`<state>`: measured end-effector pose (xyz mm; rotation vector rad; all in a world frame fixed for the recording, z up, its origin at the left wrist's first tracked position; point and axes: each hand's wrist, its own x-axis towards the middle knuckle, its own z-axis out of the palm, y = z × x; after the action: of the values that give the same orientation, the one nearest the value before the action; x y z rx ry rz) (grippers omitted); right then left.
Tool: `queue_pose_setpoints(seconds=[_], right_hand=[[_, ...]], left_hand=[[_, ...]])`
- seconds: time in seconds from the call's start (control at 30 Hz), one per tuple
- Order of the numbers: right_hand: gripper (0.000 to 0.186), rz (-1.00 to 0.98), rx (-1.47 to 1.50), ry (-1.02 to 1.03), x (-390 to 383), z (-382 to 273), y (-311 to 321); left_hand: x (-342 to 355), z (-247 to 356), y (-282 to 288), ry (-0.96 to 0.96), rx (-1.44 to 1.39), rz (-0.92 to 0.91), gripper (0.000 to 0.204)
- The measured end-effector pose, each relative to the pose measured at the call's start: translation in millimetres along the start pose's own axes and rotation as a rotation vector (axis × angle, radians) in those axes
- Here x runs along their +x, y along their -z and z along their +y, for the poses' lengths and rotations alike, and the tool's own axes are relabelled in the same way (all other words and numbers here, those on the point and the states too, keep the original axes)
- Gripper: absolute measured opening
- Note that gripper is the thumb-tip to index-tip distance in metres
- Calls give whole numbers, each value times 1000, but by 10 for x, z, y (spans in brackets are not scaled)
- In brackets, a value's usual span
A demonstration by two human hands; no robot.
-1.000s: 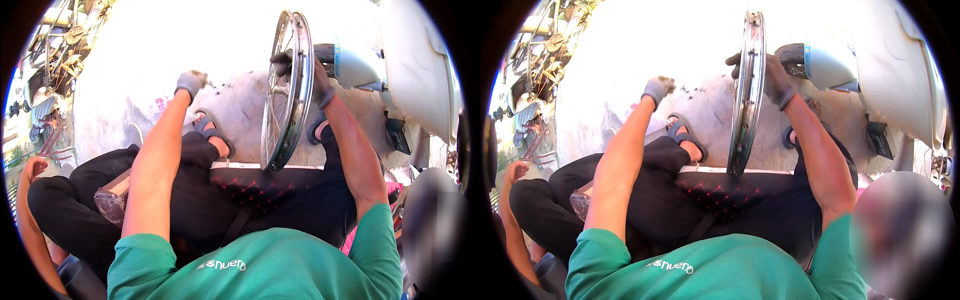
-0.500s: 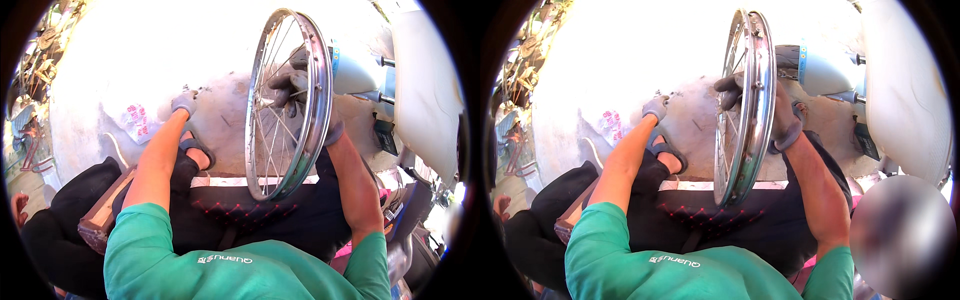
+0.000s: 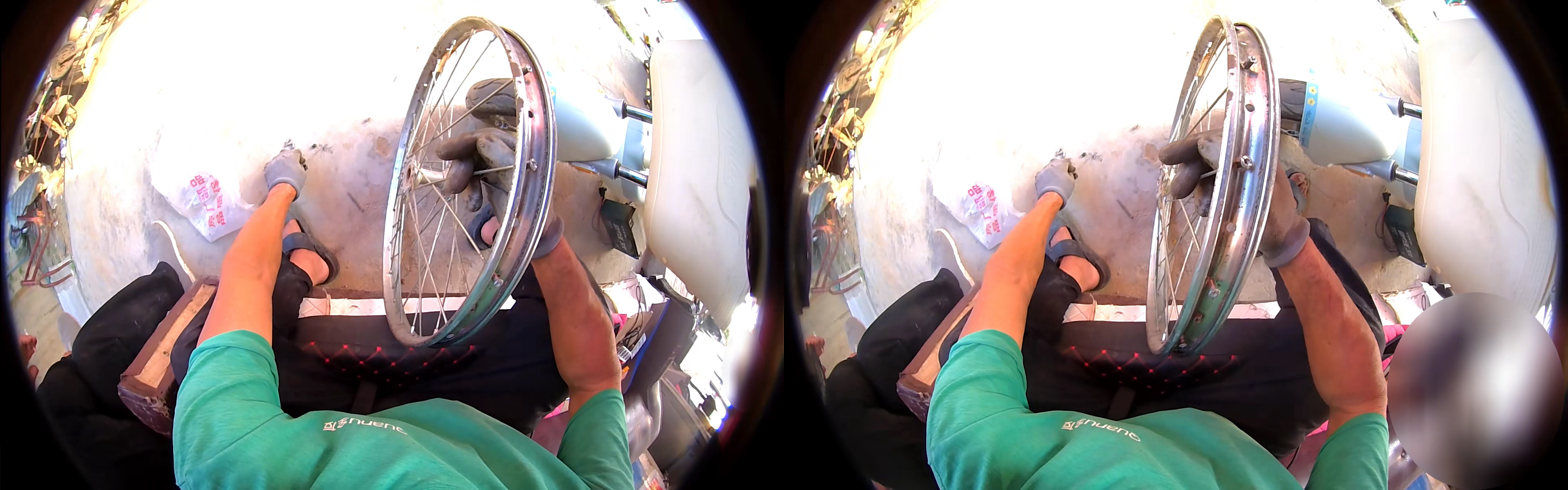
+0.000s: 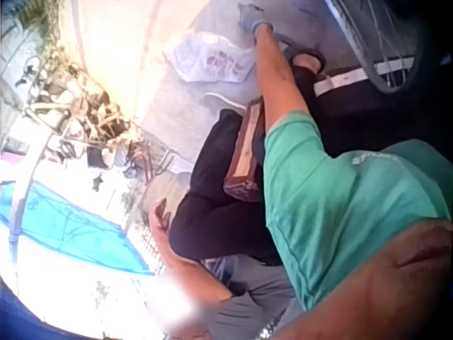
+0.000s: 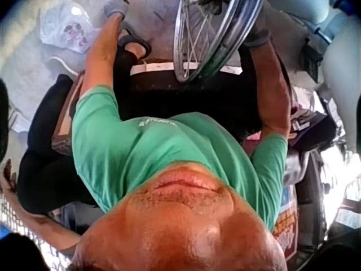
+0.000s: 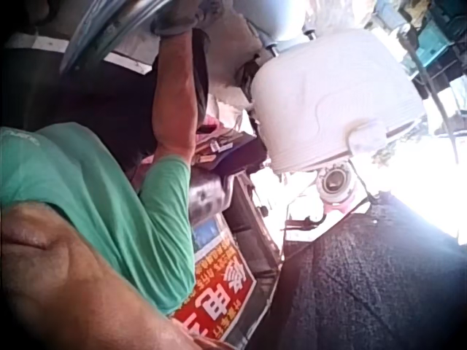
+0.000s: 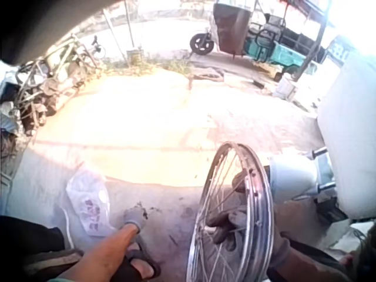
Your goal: The person sits on the ground and repeatedly inserts small metal pieces into the rim of a bicycle wheel, rotating the wheel to access different sections. The person handles the wheel and metal pieces by hand throughout the process.
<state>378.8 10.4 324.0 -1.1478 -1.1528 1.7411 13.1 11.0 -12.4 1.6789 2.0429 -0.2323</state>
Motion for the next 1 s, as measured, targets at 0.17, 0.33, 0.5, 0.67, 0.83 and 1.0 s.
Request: queue_pose_setpoints(seconds=[0.17, 0.33, 0.5, 0.67, 0.83, 1.0], right_hand=[[42, -24, -15, -1, -50, 8, 37], [51, -145, 59, -33, -63, 53, 152], [44, -107, 54, -116, -50, -20, 132], [41, -64, -52, -43, -32, -33, 46], [41, -28, -16, -131, -30, -18, 26], [42, -60, -4, -137, -22, -57, -11]], left_hand=[[-89, 132, -24, -45, 215, 56, 21], [-14, 180, -14, -101, 283, -18, 23], [55, 171, -42, -17, 229, -76, 24], [46, 202, -20, 5, 46, -38, 27], [-15, 422, -7, -51, 190, -50, 28], [93, 363, 14, -5, 144, -125, 27]])
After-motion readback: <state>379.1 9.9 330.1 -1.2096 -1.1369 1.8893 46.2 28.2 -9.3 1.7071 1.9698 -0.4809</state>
